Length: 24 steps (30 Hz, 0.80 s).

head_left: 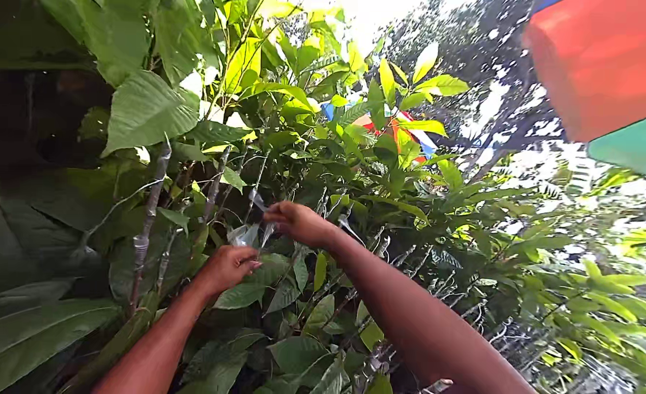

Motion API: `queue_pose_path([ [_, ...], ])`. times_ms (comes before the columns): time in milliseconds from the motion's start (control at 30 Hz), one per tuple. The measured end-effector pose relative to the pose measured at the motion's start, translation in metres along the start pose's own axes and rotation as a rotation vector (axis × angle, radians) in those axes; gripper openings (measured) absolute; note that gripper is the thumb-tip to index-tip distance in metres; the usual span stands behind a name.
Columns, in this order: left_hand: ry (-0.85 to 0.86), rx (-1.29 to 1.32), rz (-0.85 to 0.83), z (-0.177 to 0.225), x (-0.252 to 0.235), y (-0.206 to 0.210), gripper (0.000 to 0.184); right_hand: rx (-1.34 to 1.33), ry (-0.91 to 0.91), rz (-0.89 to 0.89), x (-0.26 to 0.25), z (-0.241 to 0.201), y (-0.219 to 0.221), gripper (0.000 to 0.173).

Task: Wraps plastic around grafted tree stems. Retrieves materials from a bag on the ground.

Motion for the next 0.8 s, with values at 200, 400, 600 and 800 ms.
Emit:
queue_pose_path([
  [200, -0.192, 0.009, 0.072, 0.013, -0.002, -0.008, 0.025, 0.019, -0.093, 0.002, 0.022, -0.05, 0.01, 0.024],
  [400, -0.117, 0.011, 0.059, 0.009, -0.004, -0.014, 0.03, 0.233, 0.031, 0.014, -0.004, -0.002, 0.015, 0.038],
  [600, -0.193, -0.151, 0.093, 0.02, -0.008, -0.01, 0.031, -0.297, -0.088, 0.01, 0.007, -0.044, -0.01, 0.024],
  [800, -0.195, -0.025, 0.178, 0.021, -0.009, -0.018, 0.033, 0.363, 0.028, 0.036, 0.009, -0.023, -0.006, 0.032],
])
Point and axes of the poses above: each hand's wrist, its own x-axis away from the middle knuckle, its own y-axis out of the palm, z = x × y, the point moved 2 cm from there along -x, towards the middle knuckle, and after that the axes turned 13 degrees about x, right-handed, at the moved point
